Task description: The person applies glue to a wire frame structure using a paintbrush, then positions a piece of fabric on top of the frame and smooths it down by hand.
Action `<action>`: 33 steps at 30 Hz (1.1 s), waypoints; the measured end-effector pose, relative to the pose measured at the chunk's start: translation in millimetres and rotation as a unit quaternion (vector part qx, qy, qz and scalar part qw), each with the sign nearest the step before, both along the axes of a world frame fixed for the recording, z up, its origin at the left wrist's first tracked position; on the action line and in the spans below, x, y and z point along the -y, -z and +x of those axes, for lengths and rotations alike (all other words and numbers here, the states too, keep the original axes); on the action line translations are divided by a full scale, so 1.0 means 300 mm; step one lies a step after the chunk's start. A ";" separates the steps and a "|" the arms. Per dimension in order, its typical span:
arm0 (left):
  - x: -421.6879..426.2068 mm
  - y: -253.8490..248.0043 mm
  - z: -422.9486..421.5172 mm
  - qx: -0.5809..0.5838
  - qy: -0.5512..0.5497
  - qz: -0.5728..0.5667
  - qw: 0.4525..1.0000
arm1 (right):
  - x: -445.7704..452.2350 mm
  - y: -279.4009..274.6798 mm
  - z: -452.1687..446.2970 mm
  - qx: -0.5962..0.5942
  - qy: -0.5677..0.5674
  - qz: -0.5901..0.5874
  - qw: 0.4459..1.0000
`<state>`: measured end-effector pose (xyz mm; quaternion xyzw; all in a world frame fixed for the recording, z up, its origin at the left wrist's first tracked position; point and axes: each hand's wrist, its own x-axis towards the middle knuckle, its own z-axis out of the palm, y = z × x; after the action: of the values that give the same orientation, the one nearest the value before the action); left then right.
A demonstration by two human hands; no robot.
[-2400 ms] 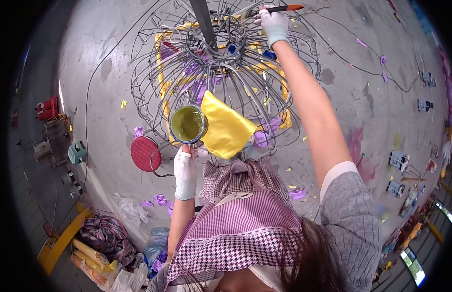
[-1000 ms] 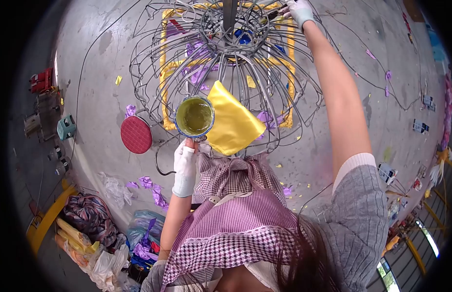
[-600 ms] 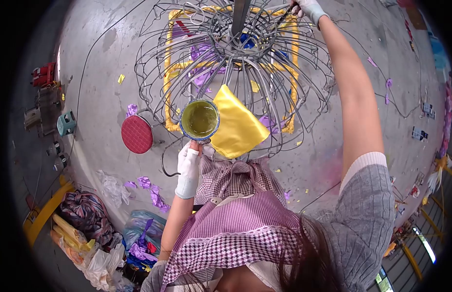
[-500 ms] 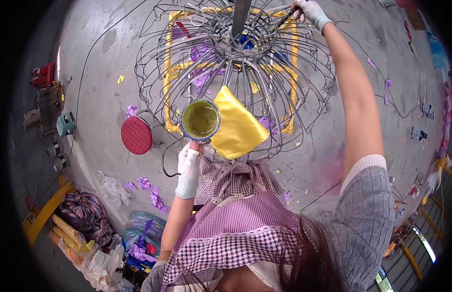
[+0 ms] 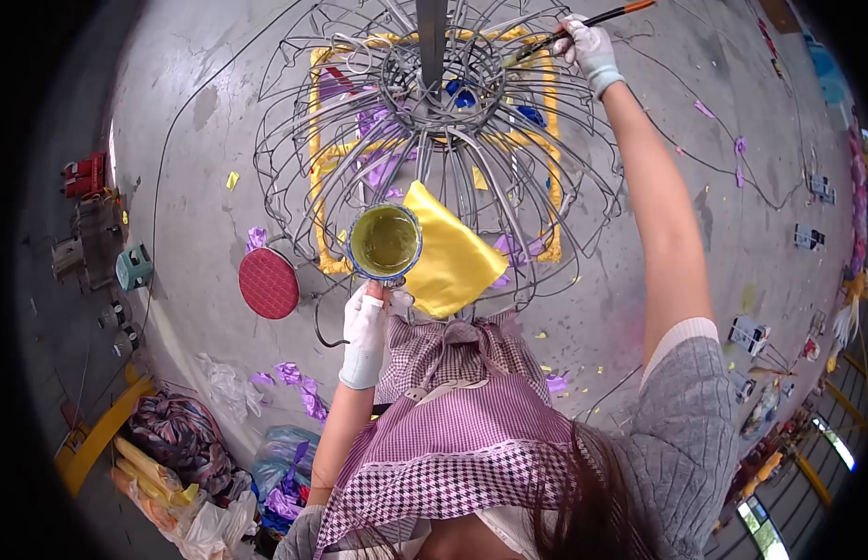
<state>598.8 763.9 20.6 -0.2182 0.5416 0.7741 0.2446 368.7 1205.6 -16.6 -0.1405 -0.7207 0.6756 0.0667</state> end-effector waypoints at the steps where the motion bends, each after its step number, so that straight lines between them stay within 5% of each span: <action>1: -0.001 0.007 0.003 -0.001 0.006 0.006 1.000 | 0.002 0.028 -0.010 -0.011 0.021 0.038 0.999; 5: -0.003 0.013 0.005 -0.013 0.025 0.027 0.999 | 0.001 0.089 -0.058 -0.049 0.084 0.154 0.983; 9: 0.005 -0.002 0.015 -0.019 0.035 0.027 0.999 | 0.090 0.018 -0.005 -0.123 0.091 -0.008 0.988; 15: -0.010 -0.033 0.020 -0.010 0.011 0.007 1.000 | 0.214 -0.003 -0.012 -0.137 -0.002 0.021 0.990; 19: 0.018 -0.019 0.026 -0.019 0.034 -0.003 0.999 | 0.250 -0.069 -0.009 -0.107 0.019 0.438 0.893; 20: 0.016 -0.030 0.025 -0.022 0.031 -0.001 0.999 | 0.254 -0.075 -0.006 -0.111 0.018 0.439 0.891; 24: -0.003 -0.129 0.000 -0.024 0.040 -0.018 0.999 | 0.257 -0.109 -0.009 -0.133 0.096 0.154 0.974; 26: 0.001 -0.122 -0.005 -0.030 0.032 -0.014 0.999 | 0.227 -0.172 -0.080 -0.209 0.171 -0.044 0.962; 32: 0.027 -0.058 0.023 -0.022 0.033 -0.001 0.999 | 0.142 -0.140 -0.026 -0.168 0.171 -0.093 0.966; 33: 0.035 -0.054 0.027 -0.022 0.034 -0.001 0.999 | 0.094 -0.170 -0.091 -0.246 0.164 -0.114 0.948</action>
<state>606.8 753.2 36.7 -0.1830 0.5545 0.7695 0.2588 341.3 1177.4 34.3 -0.0928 -0.5667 0.7467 0.3358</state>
